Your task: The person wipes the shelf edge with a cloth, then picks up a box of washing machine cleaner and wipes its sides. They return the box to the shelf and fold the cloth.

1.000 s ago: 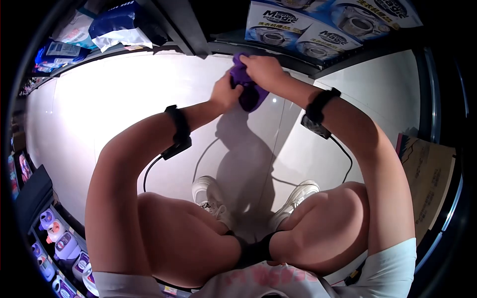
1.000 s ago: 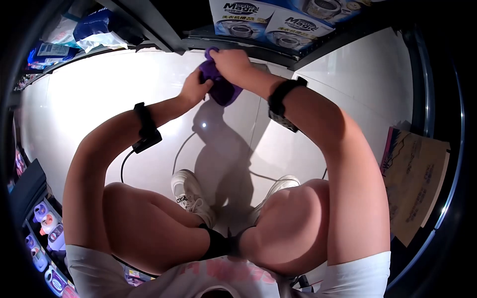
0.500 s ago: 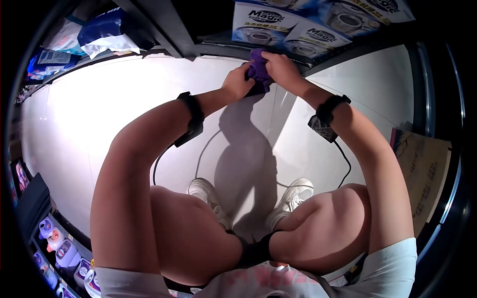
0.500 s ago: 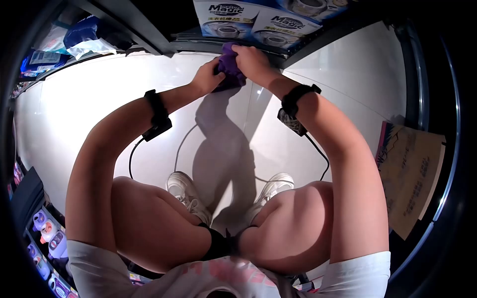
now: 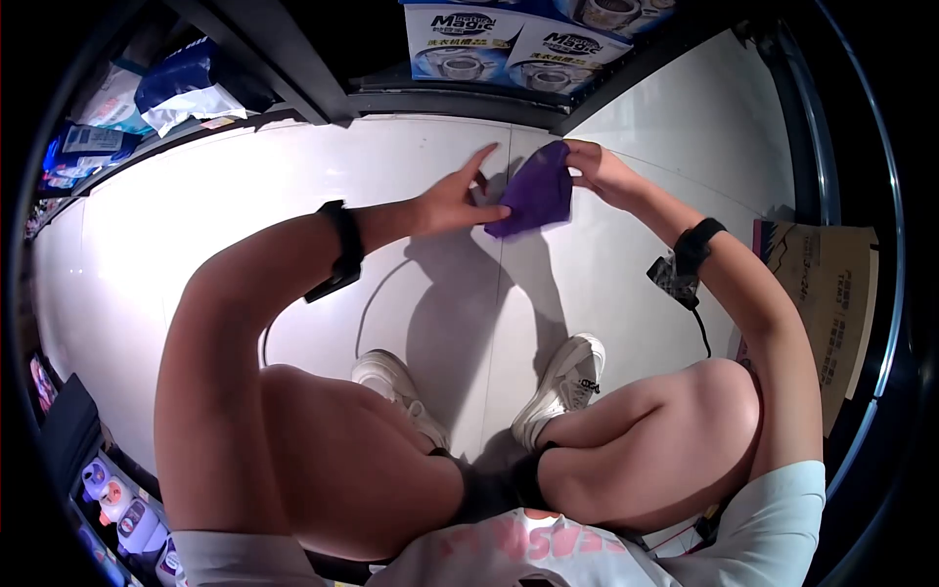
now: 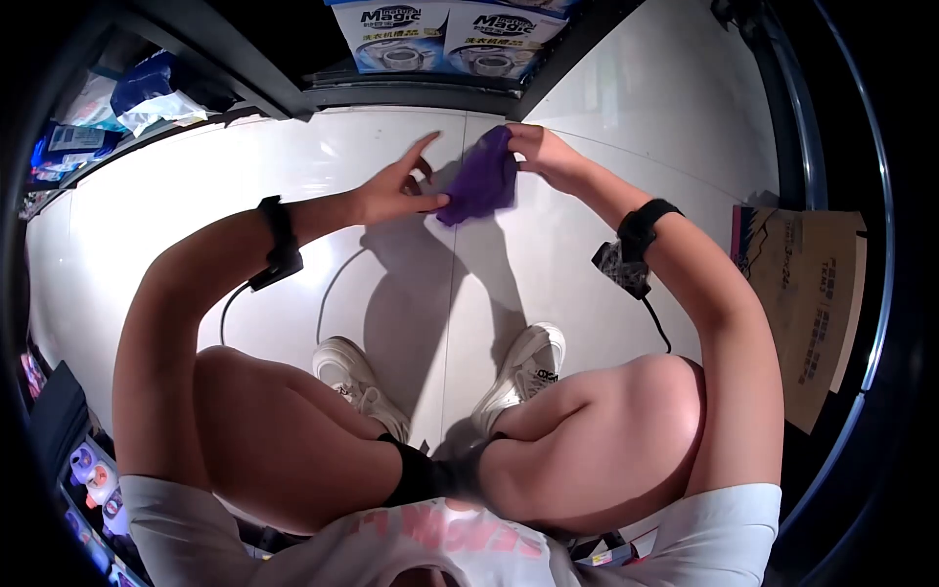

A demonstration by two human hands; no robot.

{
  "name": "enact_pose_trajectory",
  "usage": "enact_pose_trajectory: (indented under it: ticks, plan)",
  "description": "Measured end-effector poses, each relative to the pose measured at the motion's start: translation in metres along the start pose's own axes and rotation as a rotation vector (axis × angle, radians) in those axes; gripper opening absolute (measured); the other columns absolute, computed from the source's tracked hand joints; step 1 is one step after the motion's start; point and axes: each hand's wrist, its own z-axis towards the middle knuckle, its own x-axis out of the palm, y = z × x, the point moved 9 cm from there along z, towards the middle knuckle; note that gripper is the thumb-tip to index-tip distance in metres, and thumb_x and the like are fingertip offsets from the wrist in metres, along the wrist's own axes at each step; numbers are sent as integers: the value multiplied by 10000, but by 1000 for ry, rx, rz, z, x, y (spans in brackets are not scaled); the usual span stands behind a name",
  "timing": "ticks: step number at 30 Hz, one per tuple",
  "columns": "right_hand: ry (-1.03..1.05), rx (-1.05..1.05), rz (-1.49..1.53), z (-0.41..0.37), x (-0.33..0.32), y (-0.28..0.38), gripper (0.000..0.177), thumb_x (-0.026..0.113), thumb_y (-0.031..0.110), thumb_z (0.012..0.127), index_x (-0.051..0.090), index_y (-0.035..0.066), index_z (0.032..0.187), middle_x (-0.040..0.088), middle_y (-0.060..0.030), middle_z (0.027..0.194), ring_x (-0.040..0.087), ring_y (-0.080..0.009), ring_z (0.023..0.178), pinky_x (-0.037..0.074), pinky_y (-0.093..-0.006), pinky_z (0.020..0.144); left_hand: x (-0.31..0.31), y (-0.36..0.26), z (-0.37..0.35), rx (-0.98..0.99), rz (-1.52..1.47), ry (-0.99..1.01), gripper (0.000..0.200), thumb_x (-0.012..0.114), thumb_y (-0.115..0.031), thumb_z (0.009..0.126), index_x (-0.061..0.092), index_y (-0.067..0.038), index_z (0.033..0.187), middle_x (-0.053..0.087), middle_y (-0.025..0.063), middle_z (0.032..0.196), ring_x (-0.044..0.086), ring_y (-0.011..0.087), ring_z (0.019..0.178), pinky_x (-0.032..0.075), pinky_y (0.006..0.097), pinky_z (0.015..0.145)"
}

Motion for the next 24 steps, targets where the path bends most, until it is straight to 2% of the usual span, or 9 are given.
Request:
enact_pose_trajectory:
  ticks: [4,6,8,9,12,13,16,20,24]
  plan:
    - [341,-58,-92,-24,53,30,320,377,-88,790,560,-33,1047,570,-103,1062,553,-197,993,433,-273,874,-34,7,-14,-63,-16,-206,794,676,-346,793,210,-151,1405,431,102,1157,524,222,971,440,356,861]
    - [406,-127,-94,-16,65,38,329,385,-104,756,562,-37,1025,570,-110,1034,557,-217,942,441,-287,846,-42,-25,-13,189,276,-192,763,686,-331,785,255,-154,1390,401,95,1213,488,227,1038,386,392,926]
    - [544,-739,-743,-29,92,69,227,376,75,899,576,-14,962,576,-76,963,567,-158,875,464,-267,797,-38,-46,-14,318,229,-143,574,678,-284,797,428,-111,1284,448,73,1172,453,209,1085,330,372,978]
    - [546,-749,-739,-25,94,69,227,376,75,899,576,-14,962,576,-76,963,567,-158,875,464,-267,797,-27,-44,-11,234,146,27,450,670,-245,805,498,-90,1191,494,49,1088,470,180,1053,327,347,973]
    - [377,-118,-268,18,69,26,197,415,108,864,573,-9,880,591,-37,833,542,-122,742,442,-250,671,-9,-34,-14,36,-132,225,126,620,-127,828,600,-61,933,572,-13,833,518,88,905,389,259,863]
    - [258,-226,-637,25,57,29,168,484,137,818,567,1,871,565,-25,731,529,-119,666,428,-261,616,-12,-19,-13,-5,-230,208,92,595,-105,835,590,-63,916,575,-15,813,520,71,856,404,233,801]
    - [13,-539,-998,20,46,42,186,566,117,750,560,31,914,523,-17,670,511,-116,616,424,-273,593,-15,-7,-16,-72,-293,139,37,532,-75,849,557,-56,870,589,25,844,539,75,802,434,194,678]
    - [-9,-510,-847,9,50,54,370,621,76,677,535,46,1036,498,-15,658,506,-118,616,424,-281,574,-13,18,-21,-194,-305,37,170,505,-73,844,558,-19,996,588,49,881,558,103,822,449,220,705]
    - [326,-326,-616,0,89,26,666,599,30,677,388,82,1307,554,-34,754,532,-134,675,445,-275,624,3,34,-22,-259,-228,183,332,483,-48,826,517,18,1150,584,83,992,570,142,857,458,250,775]
